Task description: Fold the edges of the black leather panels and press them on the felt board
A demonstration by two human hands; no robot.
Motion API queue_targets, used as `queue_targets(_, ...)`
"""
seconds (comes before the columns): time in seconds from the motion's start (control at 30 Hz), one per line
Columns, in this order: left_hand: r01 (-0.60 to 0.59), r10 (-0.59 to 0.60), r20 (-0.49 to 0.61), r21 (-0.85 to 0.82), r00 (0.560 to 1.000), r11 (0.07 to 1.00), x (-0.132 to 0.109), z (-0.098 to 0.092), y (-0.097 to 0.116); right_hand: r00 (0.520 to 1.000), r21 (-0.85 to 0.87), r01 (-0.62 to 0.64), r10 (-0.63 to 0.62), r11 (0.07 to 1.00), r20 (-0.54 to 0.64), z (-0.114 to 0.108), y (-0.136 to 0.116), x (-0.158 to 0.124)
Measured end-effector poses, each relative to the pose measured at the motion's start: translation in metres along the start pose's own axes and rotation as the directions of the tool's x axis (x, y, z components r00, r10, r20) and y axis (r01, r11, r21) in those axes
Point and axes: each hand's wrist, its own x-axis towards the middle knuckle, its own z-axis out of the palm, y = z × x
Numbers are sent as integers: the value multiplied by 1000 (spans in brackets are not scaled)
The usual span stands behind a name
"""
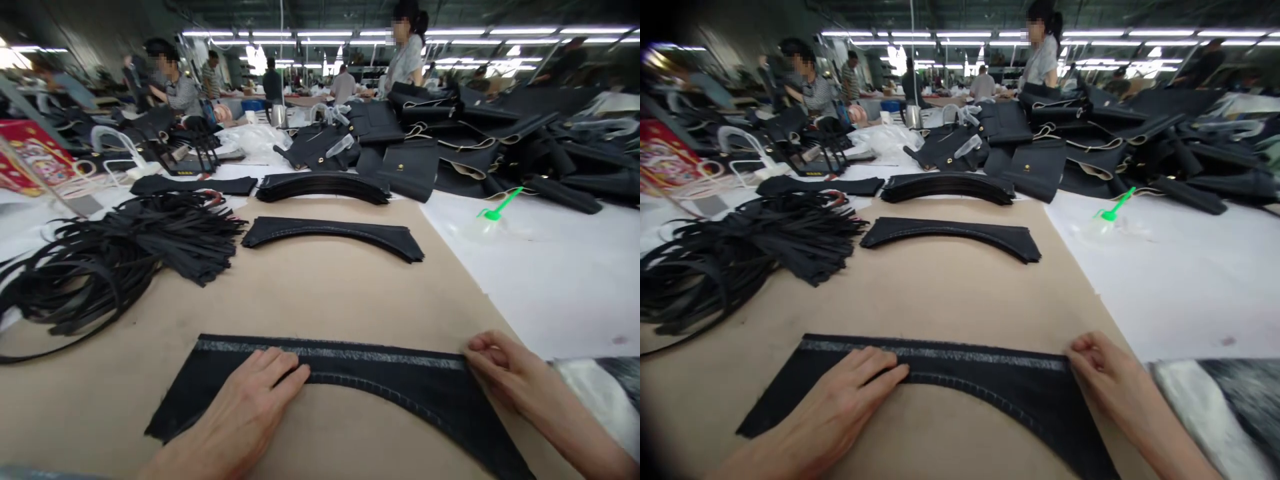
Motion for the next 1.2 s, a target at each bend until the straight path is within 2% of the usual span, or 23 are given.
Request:
queue_targets(0.07,20,-20,28,-26,999,999,-1,-1,2,998,-77,62,-62,995,3,0,-11,0)
queue_targets(0.13,35,-34,14,-31,999,999,-1,0,5,971,-138,237,-238,962,14,8,-36,-3)
queue_targets(0.2,54,-54,-4,-30,999,998,-2,1,9,879,-95,471,-457,877,133,24,-70,-9)
queue_targets(0.27,81,-81,-4,-26,997,996,-2,3,12,745,-22,642,-616,767,257,44,-106,-12)
queue_targets(0.33,104,-104,20,-21,994,994,-1,4,14,639,-13,736,-688,677,345,63,-136,-12)
queue_targets(0.4,114,-114,39,-11,993,993,-1,5,15,581,-46,782,-701,621,413,77,-157,-8)
queue_targets(0.53,102,-102,5,19,995,995,-3,9,14,537,-133,824,-684,551,493,88,-177,-1)
queue_targets(0.73,79,-76,-52,56,996,995,-8,14,14,488,-210,865,-663,456,568,91,-190,1)
queue_targets(0.97,92,-92,-11,41,996,995,-9,17,13,444,-236,894,-685,380,577,93,-193,3)
queue_targets(1.2,86,-86,9,38,996,996,-12,17,12,425,-246,905,-703,348,570,95,-190,3)
